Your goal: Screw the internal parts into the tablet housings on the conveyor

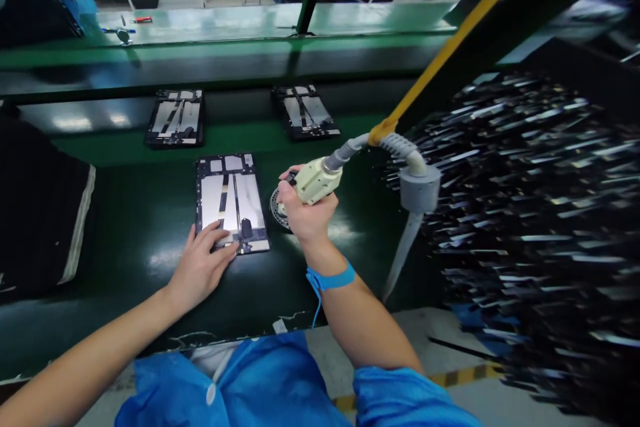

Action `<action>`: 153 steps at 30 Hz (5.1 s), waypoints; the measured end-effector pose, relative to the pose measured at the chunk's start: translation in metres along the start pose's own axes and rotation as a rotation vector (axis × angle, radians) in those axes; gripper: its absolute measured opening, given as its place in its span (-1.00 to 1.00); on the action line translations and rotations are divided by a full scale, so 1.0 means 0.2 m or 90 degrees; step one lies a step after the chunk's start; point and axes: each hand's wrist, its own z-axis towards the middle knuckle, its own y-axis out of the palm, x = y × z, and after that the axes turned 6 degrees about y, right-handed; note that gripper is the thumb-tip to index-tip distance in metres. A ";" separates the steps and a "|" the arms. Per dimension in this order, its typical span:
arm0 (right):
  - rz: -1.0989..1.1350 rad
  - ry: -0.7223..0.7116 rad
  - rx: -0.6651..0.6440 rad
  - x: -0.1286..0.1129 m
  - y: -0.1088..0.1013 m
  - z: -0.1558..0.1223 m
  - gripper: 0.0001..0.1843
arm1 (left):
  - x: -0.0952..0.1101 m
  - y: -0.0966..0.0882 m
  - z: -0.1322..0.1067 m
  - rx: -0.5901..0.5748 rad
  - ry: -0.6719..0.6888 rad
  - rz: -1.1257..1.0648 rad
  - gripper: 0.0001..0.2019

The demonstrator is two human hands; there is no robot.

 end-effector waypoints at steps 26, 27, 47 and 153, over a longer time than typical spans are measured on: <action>-0.004 0.010 0.013 0.05 0.04 0.04 -0.80 | -0.03 0.04 0.07 0.039 0.029 -0.027 -0.74; -0.006 0.011 0.011 0.05 0.04 0.04 -0.80 | -0.03 0.04 0.07 0.039 0.029 -0.021 -0.75; -0.023 0.020 0.029 0.05 0.05 0.05 -0.81 | -0.05 0.03 0.05 0.041 -0.009 -0.063 -0.78; 0.135 0.038 -0.234 -0.13 0.17 -0.21 -0.76 | -0.08 0.07 0.12 0.054 -0.043 -0.143 -0.68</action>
